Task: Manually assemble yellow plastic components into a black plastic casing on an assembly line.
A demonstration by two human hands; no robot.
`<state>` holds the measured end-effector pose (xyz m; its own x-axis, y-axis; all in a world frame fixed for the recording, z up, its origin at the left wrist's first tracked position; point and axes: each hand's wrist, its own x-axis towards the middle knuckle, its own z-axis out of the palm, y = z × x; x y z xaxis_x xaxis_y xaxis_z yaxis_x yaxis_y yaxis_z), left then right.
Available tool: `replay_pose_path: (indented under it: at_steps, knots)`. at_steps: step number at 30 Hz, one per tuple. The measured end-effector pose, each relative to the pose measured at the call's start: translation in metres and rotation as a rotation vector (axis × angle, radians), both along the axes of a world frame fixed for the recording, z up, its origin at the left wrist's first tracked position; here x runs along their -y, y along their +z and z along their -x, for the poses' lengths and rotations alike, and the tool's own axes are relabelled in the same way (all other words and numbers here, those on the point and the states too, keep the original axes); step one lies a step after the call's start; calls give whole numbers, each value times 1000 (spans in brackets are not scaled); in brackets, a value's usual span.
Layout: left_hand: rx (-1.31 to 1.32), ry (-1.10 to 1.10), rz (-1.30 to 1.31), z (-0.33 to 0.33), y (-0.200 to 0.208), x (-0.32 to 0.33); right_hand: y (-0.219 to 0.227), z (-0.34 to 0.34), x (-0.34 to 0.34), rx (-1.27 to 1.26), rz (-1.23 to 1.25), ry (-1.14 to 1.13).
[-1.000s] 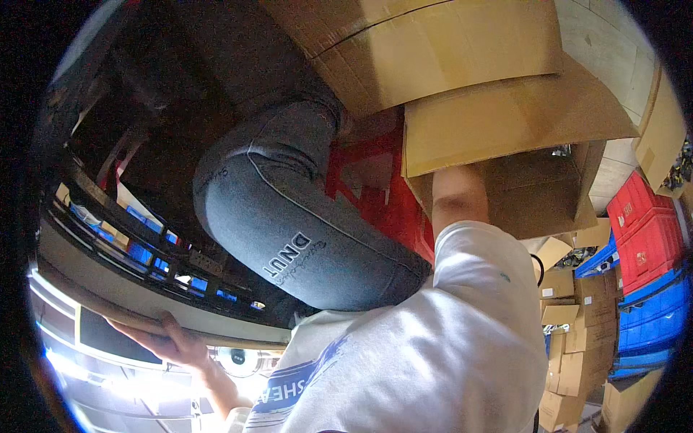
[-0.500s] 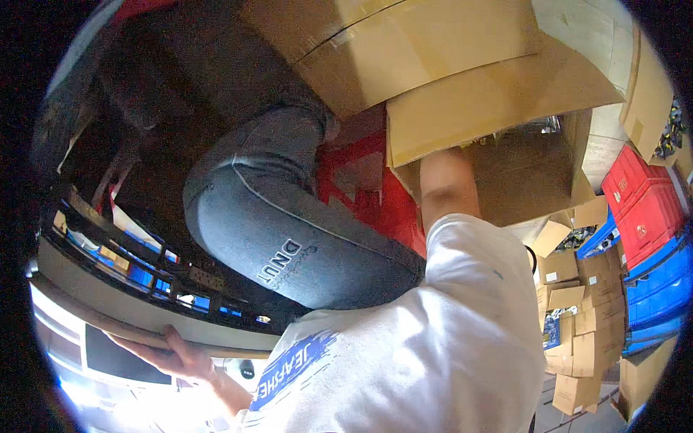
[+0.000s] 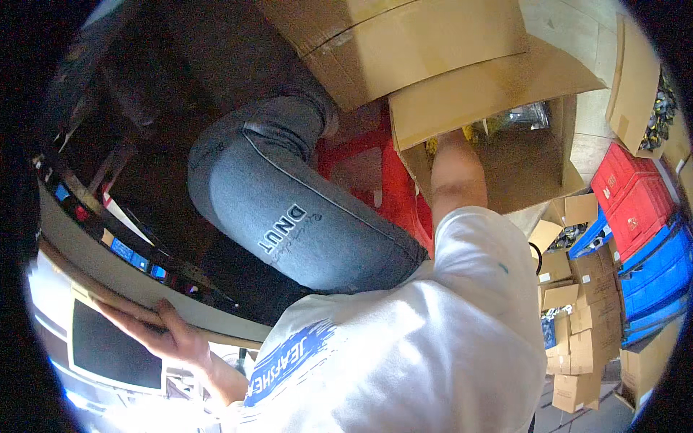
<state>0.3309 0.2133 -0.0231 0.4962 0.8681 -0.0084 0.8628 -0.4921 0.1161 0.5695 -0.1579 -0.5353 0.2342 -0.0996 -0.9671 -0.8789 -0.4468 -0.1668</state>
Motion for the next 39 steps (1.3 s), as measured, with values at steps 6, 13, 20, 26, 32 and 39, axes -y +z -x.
replay_pose_path:
  at_steps: [6,13,20,26,32,39]
  knots:
    - [18,-150,-6,6,8,-4,5,-38,59,125,-40,-200]
    - [111,-346,-114,7,0,-3,115,-50,99,114,-377,-396]
    - [320,-394,-199,26,-4,-12,241,-80,75,174,-852,-361]
    - [996,-282,49,33,5,20,388,-90,-43,217,-1219,-110]
    - [1445,-23,339,45,4,17,506,-46,-231,43,-1505,346]
    - [1963,229,407,71,24,39,569,173,-378,-50,-1509,714]
